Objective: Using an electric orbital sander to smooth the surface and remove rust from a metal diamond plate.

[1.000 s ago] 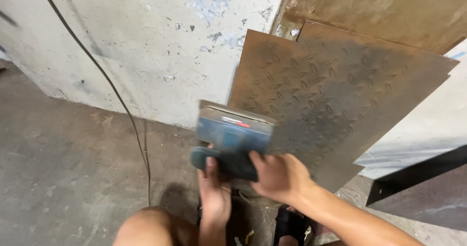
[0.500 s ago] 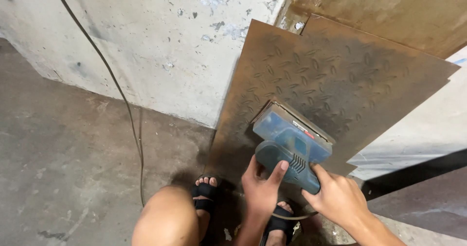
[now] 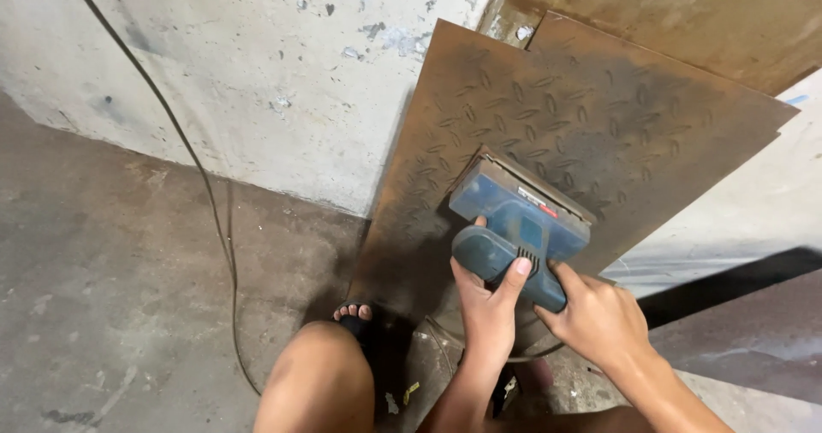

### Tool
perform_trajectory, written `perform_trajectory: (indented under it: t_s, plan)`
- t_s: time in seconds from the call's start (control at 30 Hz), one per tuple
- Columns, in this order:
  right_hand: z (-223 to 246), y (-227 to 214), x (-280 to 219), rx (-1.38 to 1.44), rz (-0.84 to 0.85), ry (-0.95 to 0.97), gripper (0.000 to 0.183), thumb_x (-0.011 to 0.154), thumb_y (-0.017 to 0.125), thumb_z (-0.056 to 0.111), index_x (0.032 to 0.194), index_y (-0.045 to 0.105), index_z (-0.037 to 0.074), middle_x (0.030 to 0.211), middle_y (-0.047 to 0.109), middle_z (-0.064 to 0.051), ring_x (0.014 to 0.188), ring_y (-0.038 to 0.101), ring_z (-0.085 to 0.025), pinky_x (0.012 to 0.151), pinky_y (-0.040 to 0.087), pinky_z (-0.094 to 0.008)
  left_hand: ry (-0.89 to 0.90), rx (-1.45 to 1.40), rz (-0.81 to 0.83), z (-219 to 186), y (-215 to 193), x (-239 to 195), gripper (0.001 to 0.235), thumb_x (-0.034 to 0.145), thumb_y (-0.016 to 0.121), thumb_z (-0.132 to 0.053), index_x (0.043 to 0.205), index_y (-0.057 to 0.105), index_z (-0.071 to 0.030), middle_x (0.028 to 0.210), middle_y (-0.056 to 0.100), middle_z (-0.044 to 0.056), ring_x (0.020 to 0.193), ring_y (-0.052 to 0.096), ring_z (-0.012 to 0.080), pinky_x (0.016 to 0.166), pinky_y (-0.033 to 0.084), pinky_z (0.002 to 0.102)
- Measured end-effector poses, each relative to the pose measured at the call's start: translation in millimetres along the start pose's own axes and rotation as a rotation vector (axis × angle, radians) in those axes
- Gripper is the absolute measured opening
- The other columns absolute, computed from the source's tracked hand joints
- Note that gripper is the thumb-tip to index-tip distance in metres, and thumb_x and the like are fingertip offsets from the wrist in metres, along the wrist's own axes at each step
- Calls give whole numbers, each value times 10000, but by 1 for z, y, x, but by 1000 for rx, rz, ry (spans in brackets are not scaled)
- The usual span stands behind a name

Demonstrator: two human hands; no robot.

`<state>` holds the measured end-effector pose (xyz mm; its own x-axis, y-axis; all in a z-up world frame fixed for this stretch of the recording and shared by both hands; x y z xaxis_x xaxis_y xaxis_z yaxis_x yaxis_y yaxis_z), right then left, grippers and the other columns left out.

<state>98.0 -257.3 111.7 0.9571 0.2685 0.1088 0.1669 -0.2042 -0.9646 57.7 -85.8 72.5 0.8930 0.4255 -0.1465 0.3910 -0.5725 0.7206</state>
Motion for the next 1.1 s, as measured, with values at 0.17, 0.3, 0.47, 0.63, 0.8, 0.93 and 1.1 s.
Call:
perform_trajectory:
  t_s: [0.17,0.3,0.47,0.63,0.8,0.93,1.1]
  plan:
    - [-5,-11,12,16,-32,-2,750,660,793,528,1341,612,273,1041,776,-14,775,755,-407,640,622,-553,113,31,18,-5,11,11,869,739,808,-436,1450,469,-69,1518,563,94,1302,602,176,1072,491,326]
    - [2,-38,13,60,-232,-25,611,676,781,512,1240,687,295,1031,772,10,791,761,-342,677,626,-509,189,-63,59,-8,21,15,834,793,802,-367,1476,421,-80,1561,500,141,1396,483,254,1131,410,416]
    - [14,-53,21,115,-338,-48,471,710,746,493,1153,719,332,926,775,21,806,766,-294,716,633,-467,414,-84,28,-20,26,19,738,884,797,-310,1437,400,-26,1564,483,198,1516,338,317,1238,240,478]
    - [28,-56,32,139,-353,-87,469,713,748,500,1148,729,326,925,782,13,783,767,-306,704,631,-475,566,-98,-80,-13,19,38,776,879,803,-439,1424,404,-56,1552,491,192,1546,244,309,1265,120,490]
    - [35,-61,41,166,-360,-109,462,687,764,459,1119,737,297,887,780,-4,782,771,-308,692,634,-463,641,-105,-75,-38,27,39,660,919,768,-477,1357,452,-98,1503,520,153,1569,175,366,1251,72,577]
    - [20,-37,45,152,-319,-70,525,652,776,528,1126,712,313,898,766,1,810,762,-300,712,630,-481,671,-91,-49,-45,34,42,627,908,784,-522,1323,508,-140,1437,552,78,1579,184,360,1255,96,594]
    - [13,-19,42,179,-224,-34,510,620,782,569,1055,697,317,815,761,-11,777,762,-317,717,631,-491,714,-62,-73,-29,27,42,687,848,846,-491,1296,513,-89,1351,605,126,1545,261,433,1214,143,631]
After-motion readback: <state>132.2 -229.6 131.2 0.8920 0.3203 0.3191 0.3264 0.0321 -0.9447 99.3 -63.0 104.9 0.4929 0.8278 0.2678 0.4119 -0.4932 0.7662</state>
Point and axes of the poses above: each hand's wrist, its own x-axis towards the middle knuckle, its own y-axis out of the palm, z = x × y, the point moved 10 cm from there along x, towards the middle knuckle
